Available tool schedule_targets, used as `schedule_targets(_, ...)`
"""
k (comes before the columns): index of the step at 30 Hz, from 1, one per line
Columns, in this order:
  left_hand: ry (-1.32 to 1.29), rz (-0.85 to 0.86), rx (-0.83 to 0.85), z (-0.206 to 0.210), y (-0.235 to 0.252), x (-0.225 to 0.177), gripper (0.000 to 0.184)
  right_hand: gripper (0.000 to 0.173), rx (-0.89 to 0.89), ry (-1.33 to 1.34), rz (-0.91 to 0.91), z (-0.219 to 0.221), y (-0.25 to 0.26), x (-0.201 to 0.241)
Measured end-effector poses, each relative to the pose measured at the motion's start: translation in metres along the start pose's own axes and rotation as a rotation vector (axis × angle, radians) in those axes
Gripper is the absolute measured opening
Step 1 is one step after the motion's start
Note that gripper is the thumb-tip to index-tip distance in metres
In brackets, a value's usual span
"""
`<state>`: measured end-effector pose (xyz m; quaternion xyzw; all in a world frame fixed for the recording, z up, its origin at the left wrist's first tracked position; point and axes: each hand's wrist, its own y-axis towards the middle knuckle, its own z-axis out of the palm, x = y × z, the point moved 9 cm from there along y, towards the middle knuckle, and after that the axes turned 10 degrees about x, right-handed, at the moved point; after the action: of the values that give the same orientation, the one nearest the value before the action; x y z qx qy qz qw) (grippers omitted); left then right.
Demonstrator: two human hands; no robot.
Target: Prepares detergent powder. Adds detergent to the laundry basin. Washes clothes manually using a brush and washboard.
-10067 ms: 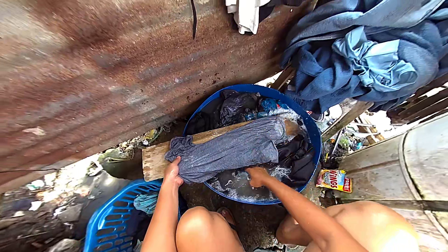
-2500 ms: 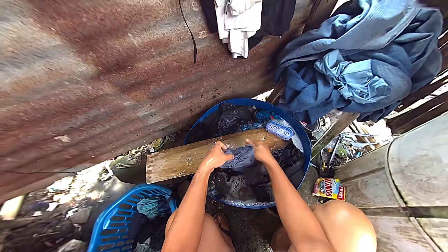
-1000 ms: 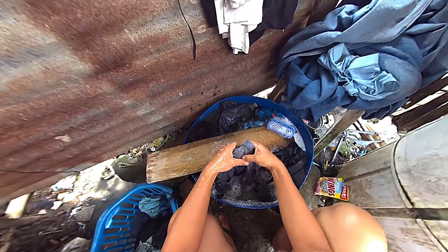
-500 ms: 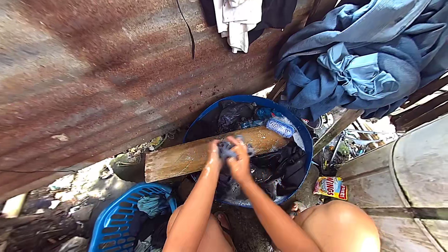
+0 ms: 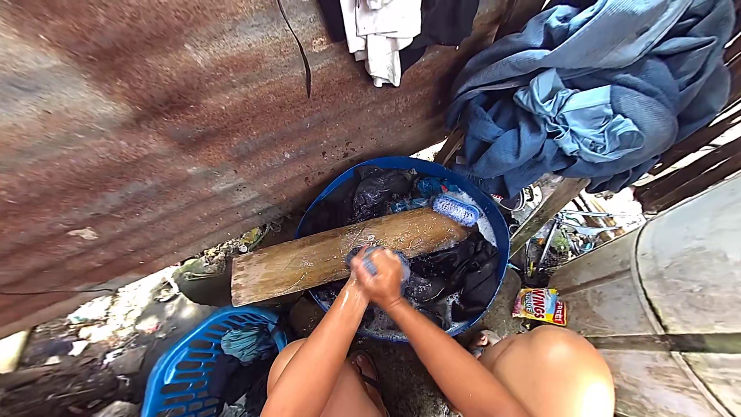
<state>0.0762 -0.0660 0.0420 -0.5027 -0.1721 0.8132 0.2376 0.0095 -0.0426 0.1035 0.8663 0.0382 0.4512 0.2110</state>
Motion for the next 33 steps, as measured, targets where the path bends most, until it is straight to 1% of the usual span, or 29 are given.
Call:
schedule_targets(1,0.08,-0.051,-0.022,0.0,0.0,0.004,0.036,0.041,0.083,0.006,0.141,-0.007,0.008,-0.032)
schedule_targets(2,0.198,-0.071,0.004,0.003,-0.002,-0.001,0.038,0.045,0.176,-0.018,0.296,-0.015,0.017,-0.069)
schedule_targets(3,0.365,-0.062,0.095,0.008,-0.007,-0.013,0.037,0.052,0.27,-0.08,0.435,-0.025,0.023,-0.104)
schedule_targets(4,0.593,-0.013,0.203,0.013,-0.009,-0.03,0.03,0.059,0.34,-0.097,0.555,-0.034,0.027,-0.13)
schedule_targets(5,0.835,0.045,0.293,0.014,-0.007,-0.044,0.02,0.062,0.383,-0.068,0.633,-0.039,0.031,-0.139)
schedule_targets(6,1.029,0.09,0.366,0.014,-0.003,-0.051,0.022,0.063,0.434,-0.022,0.66,-0.041,0.035,-0.134)
schedule_targets(8,1.23,0.113,0.473,0.014,0.004,-0.043,0.088,0.054,0.533,0.124,0.597,-0.038,0.041,-0.093)
schedule_targets(9,1.255,0.139,0.494,0.02,0.007,-0.039,0.103,0.045,0.568,0.229,0.538,-0.037,0.043,-0.068)
schedule_targets(10,1.265,0.192,0.476,0.027,0.007,-0.039,0.098,0.034,0.601,0.337,0.465,-0.037,0.044,-0.046)
schedule_targets(11,1.261,0.253,0.438,0.033,0.005,-0.043,0.082,0.022,0.618,0.435,0.388,-0.039,0.045,-0.031)
schedule_targets(12,1.237,0.323,0.394,0.037,0.002,-0.051,0.063,0.023,0.627,0.517,0.317,-0.041,0.045,-0.025)
schedule_targets(14,1.108,0.466,0.314,0.037,-0.013,-0.071,0.031,0.052,0.67,0.555,0.245,-0.033,0.039,-0.034)
schedule_targets(15,0.991,0.514,0.301,0.033,-0.017,-0.08,0.023,0.062,0.693,0.517,0.238,-0.022,0.036,-0.045)
schedule_targets(16,0.843,0.544,0.314,0.028,-0.021,-0.087,0.017,0.067,0.703,0.465,0.237,-0.009,0.031,-0.057)
schedule_targets(17,0.683,0.552,0.33,0.021,-0.023,-0.092,0.014,0.065,0.727,0.42,0.263,0.002,0.024,-0.068)
schedule_targets(18,0.528,0.539,0.327,0.012,-0.023,-0.097,0.013,0.053,0.716,0.411,0.304,0.009,0.018,-0.078)
schedule_targets(19,0.392,0.514,0.283,0.002,-0.022,-0.102,0.014,0.032,0.639,0.469,0.369,0.01,0.013,-0.089)
schedule_targets(20,0.277,0.475,0.211,-0.01,-0.02,-0.106,0.017,0.015,0.5,0.601,0.443,0.007,0.01,-0.098)
schedule_targets(21,0.168,0.425,0.117,-0.022,-0.015,-0.105,0.023,0.013,0.338,0.799,0.505,0.001,0.009,-0.104)
schedule_targets(22,0.059,0.366,0.04,-0.032,-0.007,-0.1,0.032,0.018,0.2,1.007,0.519,-0.003,0.01,-0.102)
schedule_targets(23,-0.024,0.3,-0.006,-0.038,0.002,-0.089,0.042,0.023,0.131,1.16,0.487,-0.002,0.013,-0.091)
schedule_targets(24,-0.055,0.238,-0.011,-0.038,0.013,-0.075,0.048,0.023,0.127,1.191,0.425,0.001,0.016,-0.07)
schedule_targets(25,-0.039,0.194,0.013,-0.034,0.022,-0.058,0.048,0.021,0.151,1.087,0.344,0.007,0.014,-0.045)
schedule_targets(26,0.018,0.195,0.048,-0.025,0.029,-0.043,0.043,0.017,0.163,0.888,0.262,0.014,0.009,-0.022)
schedule_targets(27,0.119,0.234,0.1,-0.014,0.031,-0.031,0.037,0.019,0.149,0.645,0.192,0.02,0.002,-0.007)
schedule_targets(28,0.245,0.263,0.094,-0.008,0.029,-0.017,0.036,0.025,0.11,0.436,0.178,0.021,-0.002,-0.006)
schedule_targets(29,0.307,0.244,0.036,-0.007,0.023,0.002,0.039,0.027,0.127,0.334,0.273,0.018,-0.003,-0.021)
schedule_targets(31,0.18,-0.023,-0.029,0.005,0.013,0.039,0.043,0.028,0.141,0.241,0.527,-0.002,0.002,-0.071)
schedule_targets(33,0.104,-0.154,-0.004,0.019,0.007,0.052,0.04,0.024,0.068,0.246,0.659,-0.017,0.007,-0.103)
